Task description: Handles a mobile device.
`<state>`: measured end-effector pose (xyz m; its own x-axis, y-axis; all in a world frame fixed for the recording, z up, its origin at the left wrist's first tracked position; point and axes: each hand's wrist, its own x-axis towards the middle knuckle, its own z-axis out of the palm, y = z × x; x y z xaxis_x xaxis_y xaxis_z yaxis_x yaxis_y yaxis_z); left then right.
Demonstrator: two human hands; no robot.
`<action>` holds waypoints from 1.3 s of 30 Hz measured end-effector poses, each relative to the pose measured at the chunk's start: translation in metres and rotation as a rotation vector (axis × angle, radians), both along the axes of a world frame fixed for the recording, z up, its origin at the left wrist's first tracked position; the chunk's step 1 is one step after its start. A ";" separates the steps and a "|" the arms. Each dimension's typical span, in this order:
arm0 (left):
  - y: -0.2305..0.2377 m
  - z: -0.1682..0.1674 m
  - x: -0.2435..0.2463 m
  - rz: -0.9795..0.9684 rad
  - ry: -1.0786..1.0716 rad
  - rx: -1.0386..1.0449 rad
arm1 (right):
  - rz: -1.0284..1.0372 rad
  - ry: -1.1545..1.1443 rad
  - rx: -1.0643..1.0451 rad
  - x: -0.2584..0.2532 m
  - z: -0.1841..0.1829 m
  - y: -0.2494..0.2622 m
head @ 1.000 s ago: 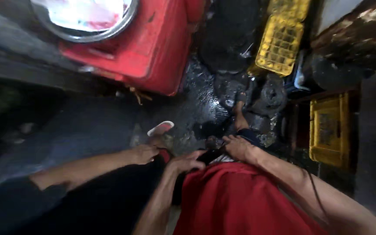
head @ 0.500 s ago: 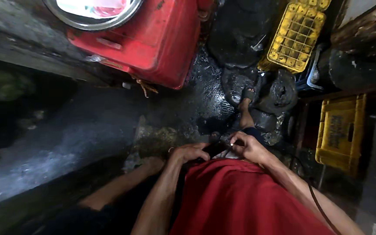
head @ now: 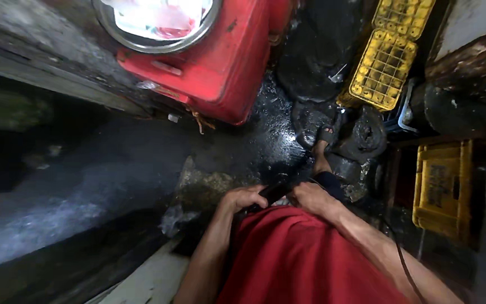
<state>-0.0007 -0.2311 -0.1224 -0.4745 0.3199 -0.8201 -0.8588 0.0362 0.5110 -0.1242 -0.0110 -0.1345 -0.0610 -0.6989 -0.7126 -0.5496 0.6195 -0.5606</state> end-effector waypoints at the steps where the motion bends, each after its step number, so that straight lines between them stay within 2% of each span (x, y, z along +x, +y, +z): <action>1: -0.006 0.003 0.008 0.039 -0.005 -0.010 | 0.105 0.021 0.036 0.002 0.005 -0.017; 4: -0.019 0.014 0.033 0.196 -0.008 -0.032 | 0.302 0.059 0.105 0.007 0.012 -0.062; 7: -0.032 0.014 0.046 0.299 -0.017 -0.024 | 0.328 0.063 0.202 0.010 0.007 -0.096; 12: -0.056 0.007 0.038 0.326 -0.095 -0.075 | 0.327 0.006 0.185 -0.002 -0.031 -0.129; 14: -0.072 0.004 0.031 0.358 -0.115 -0.105 | 0.395 -0.025 0.111 -0.020 -0.047 -0.152; 16: -0.090 0.006 0.025 0.412 -0.144 -0.127 | 0.485 -0.049 -0.086 -0.041 -0.054 -0.172; 18: -0.108 0.015 0.017 0.467 -0.188 -0.138 | 0.477 -0.102 -0.279 -0.063 -0.057 -0.185; 21: -0.135 0.026 0.002 0.513 -0.229 -0.128 | 0.232 -0.226 -0.457 -0.091 -0.057 -0.204; 26: -0.162 0.031 -0.016 0.543 -0.216 -0.100 | -0.363 -0.587 -0.612 -0.121 -0.051 -0.242; 31: -0.196 0.032 -0.041 0.467 -0.179 -0.074 | -0.729 -0.934 -0.666 -0.152 -0.044 -0.275; 35: -0.227 0.035 -0.065 0.249 -0.147 -0.115 | -0.840 -1.215 -0.773 -0.163 -0.043 -0.285; 39: -0.263 0.025 -0.076 -0.054 -0.042 -0.176 | -0.998 -1.322 -0.765 -0.150 -0.030 -0.287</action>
